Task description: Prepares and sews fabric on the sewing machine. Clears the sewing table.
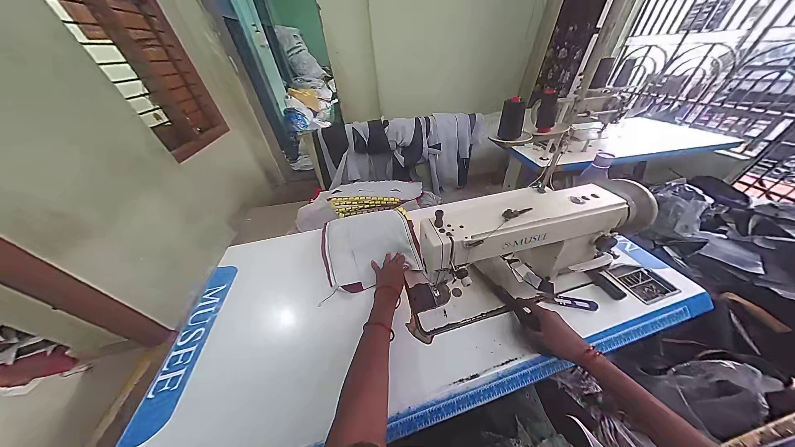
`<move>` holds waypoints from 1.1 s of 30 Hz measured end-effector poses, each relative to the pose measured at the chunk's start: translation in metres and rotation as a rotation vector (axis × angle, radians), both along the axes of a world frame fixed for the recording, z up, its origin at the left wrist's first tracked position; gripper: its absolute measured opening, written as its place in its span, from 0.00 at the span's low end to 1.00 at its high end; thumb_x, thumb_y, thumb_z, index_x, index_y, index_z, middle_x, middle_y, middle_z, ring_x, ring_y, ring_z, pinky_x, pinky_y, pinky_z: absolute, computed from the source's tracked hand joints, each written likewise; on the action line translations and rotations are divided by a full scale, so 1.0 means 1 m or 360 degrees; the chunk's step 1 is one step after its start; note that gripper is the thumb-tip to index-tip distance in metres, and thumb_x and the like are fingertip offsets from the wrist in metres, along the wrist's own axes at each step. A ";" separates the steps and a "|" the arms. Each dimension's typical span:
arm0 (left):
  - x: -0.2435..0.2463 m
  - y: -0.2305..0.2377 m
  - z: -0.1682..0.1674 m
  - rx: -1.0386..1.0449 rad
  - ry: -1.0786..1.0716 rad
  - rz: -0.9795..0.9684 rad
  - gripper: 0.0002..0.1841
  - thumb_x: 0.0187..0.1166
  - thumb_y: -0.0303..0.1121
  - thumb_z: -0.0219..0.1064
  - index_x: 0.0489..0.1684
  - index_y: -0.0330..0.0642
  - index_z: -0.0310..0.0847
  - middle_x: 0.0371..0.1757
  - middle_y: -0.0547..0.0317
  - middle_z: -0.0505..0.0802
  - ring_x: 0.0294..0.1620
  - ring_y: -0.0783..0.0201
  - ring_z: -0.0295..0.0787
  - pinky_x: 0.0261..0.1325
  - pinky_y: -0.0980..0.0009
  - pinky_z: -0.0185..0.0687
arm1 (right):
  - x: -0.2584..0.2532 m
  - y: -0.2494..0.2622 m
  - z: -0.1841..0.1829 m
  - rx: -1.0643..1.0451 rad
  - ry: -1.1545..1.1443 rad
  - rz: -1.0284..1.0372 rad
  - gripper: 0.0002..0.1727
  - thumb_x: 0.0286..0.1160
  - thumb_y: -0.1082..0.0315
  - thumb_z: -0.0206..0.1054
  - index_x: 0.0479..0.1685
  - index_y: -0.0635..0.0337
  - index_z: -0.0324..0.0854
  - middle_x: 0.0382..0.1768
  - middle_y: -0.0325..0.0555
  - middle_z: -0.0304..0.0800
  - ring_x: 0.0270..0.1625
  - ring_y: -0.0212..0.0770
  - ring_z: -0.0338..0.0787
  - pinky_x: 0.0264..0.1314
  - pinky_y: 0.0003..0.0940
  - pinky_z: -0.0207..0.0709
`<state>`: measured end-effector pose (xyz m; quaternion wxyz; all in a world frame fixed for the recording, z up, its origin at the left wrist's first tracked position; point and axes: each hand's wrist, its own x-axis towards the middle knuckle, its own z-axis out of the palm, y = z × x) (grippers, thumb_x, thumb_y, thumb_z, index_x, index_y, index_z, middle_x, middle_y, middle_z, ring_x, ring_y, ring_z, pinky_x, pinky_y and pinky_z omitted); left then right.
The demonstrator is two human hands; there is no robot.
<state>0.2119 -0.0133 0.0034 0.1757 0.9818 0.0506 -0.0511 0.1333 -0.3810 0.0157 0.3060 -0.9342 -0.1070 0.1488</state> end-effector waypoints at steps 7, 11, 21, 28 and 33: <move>0.008 0.008 -0.007 -0.0040 -0.0059 -0.0051 0.23 0.95 0.36 0.47 0.86 0.45 0.69 0.91 0.55 0.69 0.96 0.46 0.48 0.88 0.25 0.27 | 0.044 0.030 0.022 -0.0583 -0.0019 0.0559 0.51 0.69 0.46 0.78 0.94 0.47 0.56 0.71 0.67 0.83 0.70 0.68 0.84 0.72 0.68 0.71; 0.012 0.019 -0.004 -0.0141 -0.0085 -0.0049 0.22 0.95 0.35 0.48 0.84 0.43 0.72 0.90 0.54 0.71 0.96 0.46 0.50 0.89 0.27 0.24 | 0.064 0.069 0.028 -0.0611 -0.0053 0.0691 0.47 0.74 0.56 0.76 0.94 0.54 0.56 0.68 0.72 0.83 0.70 0.70 0.84 0.74 0.66 0.70; -0.024 0.153 -0.007 0.0578 -0.0289 0.1044 0.43 0.81 0.21 0.59 0.98 0.49 0.41 0.98 0.43 0.43 0.97 0.34 0.29 0.78 0.14 0.20 | 0.027 0.065 0.019 -0.0713 0.0054 -0.0046 0.41 0.83 0.49 0.67 0.91 0.58 0.58 0.63 0.73 0.84 0.66 0.71 0.86 0.70 0.65 0.75; -0.108 0.109 -0.011 0.0317 -0.0264 0.0551 0.33 0.82 0.16 0.50 0.92 0.42 0.60 0.95 0.40 0.55 0.97 0.36 0.36 0.87 0.23 0.20 | 0.018 0.042 0.030 -0.0945 0.0151 -0.0023 0.45 0.76 0.60 0.72 0.89 0.71 0.54 0.76 0.82 0.69 0.76 0.79 0.74 0.74 0.72 0.69; -0.207 0.068 -0.024 0.0010 -0.0218 0.0329 0.25 0.91 0.29 0.50 0.88 0.42 0.67 0.91 0.42 0.67 0.96 0.42 0.47 0.90 0.29 0.27 | -0.006 0.054 0.022 -0.1128 -0.0220 0.0123 0.30 0.80 0.62 0.69 0.76 0.74 0.73 0.70 0.90 0.72 0.75 0.87 0.70 0.69 0.83 0.62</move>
